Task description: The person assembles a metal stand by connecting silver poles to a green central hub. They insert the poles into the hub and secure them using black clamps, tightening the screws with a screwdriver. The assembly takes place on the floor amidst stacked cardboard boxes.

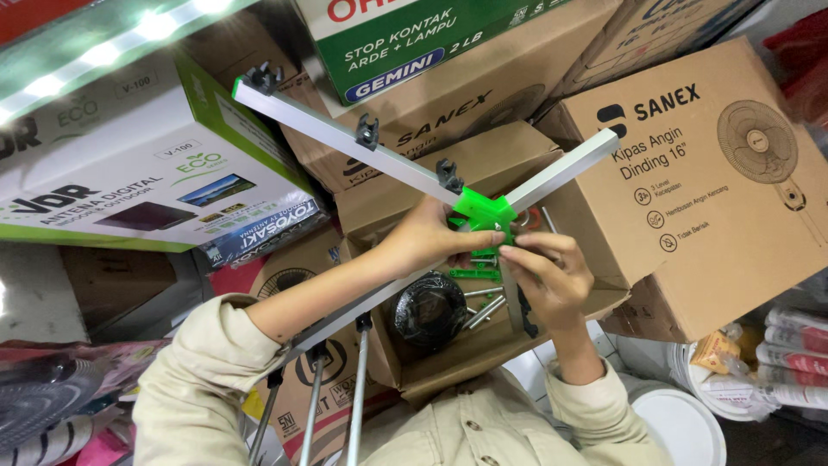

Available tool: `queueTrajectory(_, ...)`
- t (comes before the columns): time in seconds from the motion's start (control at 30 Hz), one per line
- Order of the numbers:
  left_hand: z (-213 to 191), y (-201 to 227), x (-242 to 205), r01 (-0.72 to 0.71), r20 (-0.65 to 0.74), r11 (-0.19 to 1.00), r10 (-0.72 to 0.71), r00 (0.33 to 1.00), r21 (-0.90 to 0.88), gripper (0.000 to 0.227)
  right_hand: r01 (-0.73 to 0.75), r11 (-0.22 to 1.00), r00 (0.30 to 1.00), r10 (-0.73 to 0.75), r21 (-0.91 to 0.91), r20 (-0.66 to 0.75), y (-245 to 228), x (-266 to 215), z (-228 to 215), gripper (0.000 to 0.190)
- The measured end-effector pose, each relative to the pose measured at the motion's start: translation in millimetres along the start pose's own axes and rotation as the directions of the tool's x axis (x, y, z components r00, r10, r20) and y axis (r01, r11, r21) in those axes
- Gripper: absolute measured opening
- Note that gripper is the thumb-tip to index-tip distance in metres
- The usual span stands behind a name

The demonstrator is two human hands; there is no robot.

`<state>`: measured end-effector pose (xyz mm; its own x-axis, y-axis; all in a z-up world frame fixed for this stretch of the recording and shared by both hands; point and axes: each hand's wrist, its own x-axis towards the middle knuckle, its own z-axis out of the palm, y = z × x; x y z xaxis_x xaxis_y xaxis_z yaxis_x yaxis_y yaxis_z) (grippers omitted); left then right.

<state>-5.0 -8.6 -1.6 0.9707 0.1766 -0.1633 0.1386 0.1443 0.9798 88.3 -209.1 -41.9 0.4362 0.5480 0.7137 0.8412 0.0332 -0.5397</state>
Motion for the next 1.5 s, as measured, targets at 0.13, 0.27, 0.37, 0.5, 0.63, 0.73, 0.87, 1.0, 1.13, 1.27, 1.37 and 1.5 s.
queueTrajectory(0.13, 5.6, -6.0, 0.3, -0.033, -0.033, 0.999, 0.032, 0.999, -0.003, 0.046, -0.141, 0.99, 0.986, 0.14, -0.009, -0.09, -10.1, -1.7, 7.0, 0.022)
queueTrajectory(0.27, 6.1, -12.7, 4.1, -0.033, -0.052, 0.999, 0.034, 0.998, 0.025, 0.044, -0.211, 0.974, 0.977, 0.212, 0.089, -0.004, -10.2, -1.0, 4.0, 0.018)
queueTrajectory(0.37, 10.8, -18.4, 4.2, -0.097, -0.078, 0.992, 0.104, 0.991, 0.086, 0.044, -0.308, 0.931, 0.951, 0.297, 0.195, 0.081, -2.7, 2.6, -2.6, 0.016)
queueTrajectory(0.5, 9.9, -17.0, 5.0, -0.075, -0.087, 0.993, 0.083, 0.993, 0.086, 0.044, -0.382, 0.891, 0.924, 0.371, 0.243, 0.094, 2.2, 1.3, -0.9, 0.017)
queueTrajectory(0.63, 10.6, -14.1, 0.8, -0.202, -0.042, 0.972, 0.208, 0.977, 0.122, 0.037, -0.536, 0.743, 0.844, 0.475, 0.401, 0.248, 15.9, -2.6, -7.4, 0.023)
queueTrajectory(0.73, 10.7, -8.5, -5.7, 0.02, -0.041, 1.0, -0.02, 0.999, 0.002, 0.043, -0.628, 0.458, 0.77, 0.484, 0.629, 0.416, 30.3, 5.3, -13.9, 0.039)
queueTrajectory(0.87, 10.6, -8.1, -6.2, -0.038, -0.065, 0.991, 0.047, 0.997, 0.131, 0.04, -0.776, 0.357, 0.629, 0.504, 0.52, 0.592, 38.3, 16.6, -22.7, 0.052)
queueTrajectory(1.0, 11.7, -10.9, -4.7, -0.137, -0.087, 0.969, 0.158, 0.984, 0.207, 0.04, -0.739, 0.445, 0.674, 0.494, 0.506, 0.549, 30.7, 20.8, -28.5, 0.062)
queueTrajectory(1.13, 12.3, -12.6, -2.8, -0.292, -0.077, 0.917, 0.323, 0.943, 0.272, 0.038, -0.671, 0.518, 0.741, 0.46, 0.53, 0.489, 28.2, 18.9, -20.5, 0.044)
queueTrajectory(1.27, 12.3, -4.6, -5.1, -0.009, -0.073, 0.992, 0.018, 0.997, 0.127, 0.039, -0.68, 0.481, 0.733, 0.456, 0.553, 0.505, 30.8, 16.6, -18.8, 0.04)
queueTrajectory(1.37, 10.6, 2.3, -7.7, -0.005, -0.062, 0.985, 0.016, 0.998, 0.17, 0.039, -0.682, 0.48, 0.73, 0.495, 0.551, 0.472, 31.3, 11.6, -15.5, 0.041)
queueTrajectory(1.5, 10.2, 9.4, -6.6, -0.026, -0.024, 0.995, 0.029, 0.999, 0.1, 0.047, -0.588, 0.511, 0.805, 0.446, 0.627, 0.391, 33.1, 7.7, -7.8, 0.042)
